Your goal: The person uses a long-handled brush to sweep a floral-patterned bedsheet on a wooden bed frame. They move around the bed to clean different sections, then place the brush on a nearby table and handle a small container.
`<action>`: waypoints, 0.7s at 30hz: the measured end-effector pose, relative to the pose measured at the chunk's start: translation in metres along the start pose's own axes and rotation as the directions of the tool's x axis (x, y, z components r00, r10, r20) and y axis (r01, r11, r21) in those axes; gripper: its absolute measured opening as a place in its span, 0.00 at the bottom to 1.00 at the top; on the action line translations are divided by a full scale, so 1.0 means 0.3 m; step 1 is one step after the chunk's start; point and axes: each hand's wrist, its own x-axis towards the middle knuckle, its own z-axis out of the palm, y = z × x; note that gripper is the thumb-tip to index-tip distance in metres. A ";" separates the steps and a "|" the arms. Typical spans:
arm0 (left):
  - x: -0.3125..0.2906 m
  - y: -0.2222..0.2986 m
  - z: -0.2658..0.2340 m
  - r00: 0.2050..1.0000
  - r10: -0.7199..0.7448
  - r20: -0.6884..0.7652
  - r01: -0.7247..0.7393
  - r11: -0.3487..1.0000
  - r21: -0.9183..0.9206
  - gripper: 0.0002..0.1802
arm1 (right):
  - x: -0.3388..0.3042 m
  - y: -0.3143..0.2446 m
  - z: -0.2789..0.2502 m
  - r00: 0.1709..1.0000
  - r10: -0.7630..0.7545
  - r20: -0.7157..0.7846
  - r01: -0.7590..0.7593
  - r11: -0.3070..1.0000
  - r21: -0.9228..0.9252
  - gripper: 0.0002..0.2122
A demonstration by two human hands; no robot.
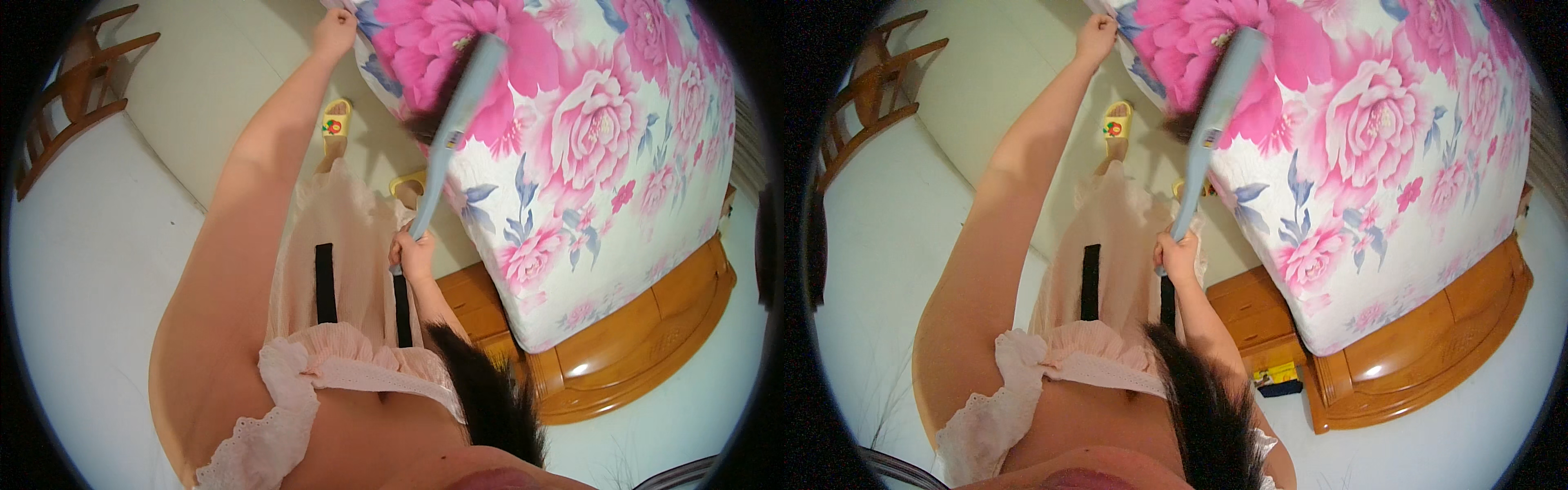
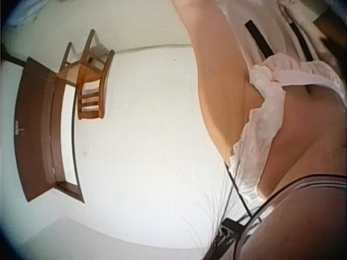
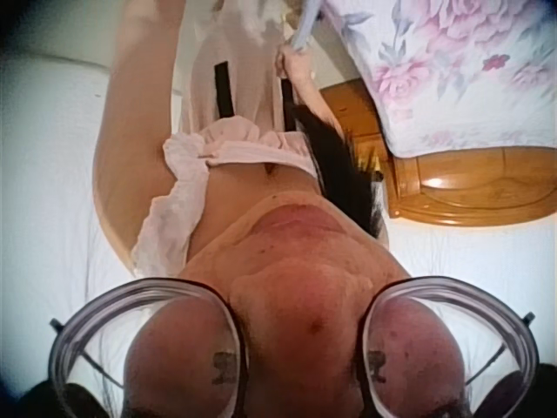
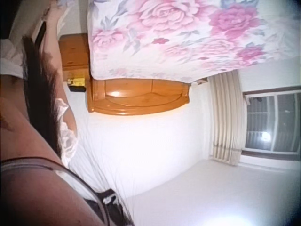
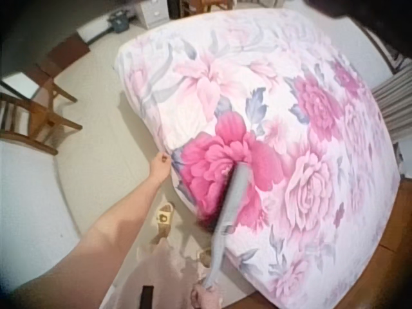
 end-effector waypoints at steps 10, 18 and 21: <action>0.217 -0.080 -0.024 0.980 -0.110 -0.163 0.037 0.917 -0.397 0.13 | 0.070 -0.253 -0.246 0.808 -0.267 -0.525 0.367 0.925 0.094 0.06; 0.138 0.056 -0.136 0.970 0.105 -0.221 -0.112 0.994 -0.020 0.07 | 0.318 -0.331 -0.133 0.737 -0.083 -0.671 0.420 0.833 0.359 0.08; 0.158 0.045 -0.236 0.951 0.172 -0.257 -0.188 0.981 -0.040 0.06 | 0.347 -0.294 0.122 0.840 -0.090 -0.535 0.351 0.842 0.410 0.05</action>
